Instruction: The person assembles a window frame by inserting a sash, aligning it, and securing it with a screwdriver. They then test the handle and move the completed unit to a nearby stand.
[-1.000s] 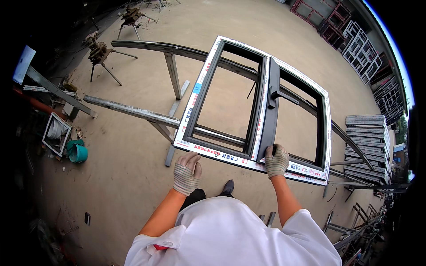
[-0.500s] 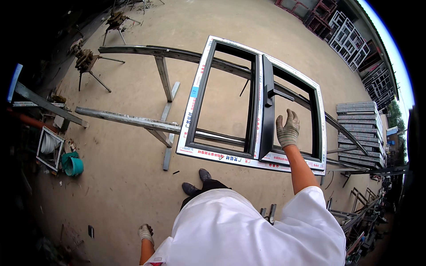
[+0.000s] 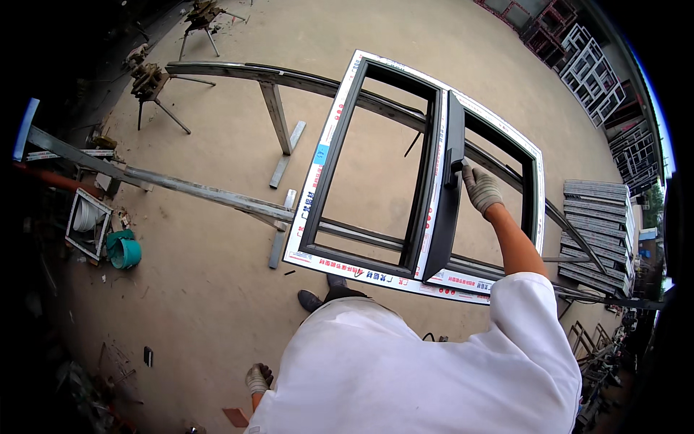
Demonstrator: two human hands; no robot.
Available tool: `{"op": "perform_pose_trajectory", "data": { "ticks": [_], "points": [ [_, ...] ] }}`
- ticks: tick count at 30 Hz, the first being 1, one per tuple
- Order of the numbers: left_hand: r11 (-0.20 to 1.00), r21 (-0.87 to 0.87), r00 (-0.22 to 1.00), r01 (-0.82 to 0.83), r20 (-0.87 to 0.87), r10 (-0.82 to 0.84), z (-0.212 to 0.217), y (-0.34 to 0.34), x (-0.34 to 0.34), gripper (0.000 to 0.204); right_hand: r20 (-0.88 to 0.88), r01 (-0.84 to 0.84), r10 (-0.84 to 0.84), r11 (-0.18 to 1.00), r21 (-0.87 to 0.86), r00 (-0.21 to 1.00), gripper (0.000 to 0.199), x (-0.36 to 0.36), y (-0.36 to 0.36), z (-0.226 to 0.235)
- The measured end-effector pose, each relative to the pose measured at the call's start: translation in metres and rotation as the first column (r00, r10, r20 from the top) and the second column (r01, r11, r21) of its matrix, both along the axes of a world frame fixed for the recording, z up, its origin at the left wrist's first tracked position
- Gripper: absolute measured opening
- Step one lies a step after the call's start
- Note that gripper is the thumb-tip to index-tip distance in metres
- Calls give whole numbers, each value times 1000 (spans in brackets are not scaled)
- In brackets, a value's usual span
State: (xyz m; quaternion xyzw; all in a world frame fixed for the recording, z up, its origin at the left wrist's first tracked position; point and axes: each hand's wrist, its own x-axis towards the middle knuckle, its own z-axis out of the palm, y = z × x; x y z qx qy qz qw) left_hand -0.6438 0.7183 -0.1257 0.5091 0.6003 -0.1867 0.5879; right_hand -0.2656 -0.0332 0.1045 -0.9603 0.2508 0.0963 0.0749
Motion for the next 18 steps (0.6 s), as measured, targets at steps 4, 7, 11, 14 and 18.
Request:
{"op": "perform_pose_trajectory", "data": {
  "ticks": [4, 7, 11, 14, 18],
  "points": [
    [992, -124, 998, -25, 51, 32, -13, -1, 12, 19, -15, 170, -170, 962, 214, 985, 82, 3, 13, 9],
    [989, 144, 999, 30, 6, -31, 13, -42, 72, 19, 53, 391, -438, 847, 361, 898, 78, -2, -3, -30],
    [982, 180, 996, 58, 58, -69, 29, -59, 128, 19, -106, 533, -707, 417, 737, 700, 61, 10, 47, -3],
    [980, 151, 977, 131, 147, -154, 32, -62, 159, 18, -138, 516, -824, 204, 832, 549, 53, 16, 70, -5],
    [969, 102, 960, 225, 146, -238, 17, -62, 177, 18, -146, 453, -869, 98, 886, 473, 49, 19, 74, -10]
  ]
}}
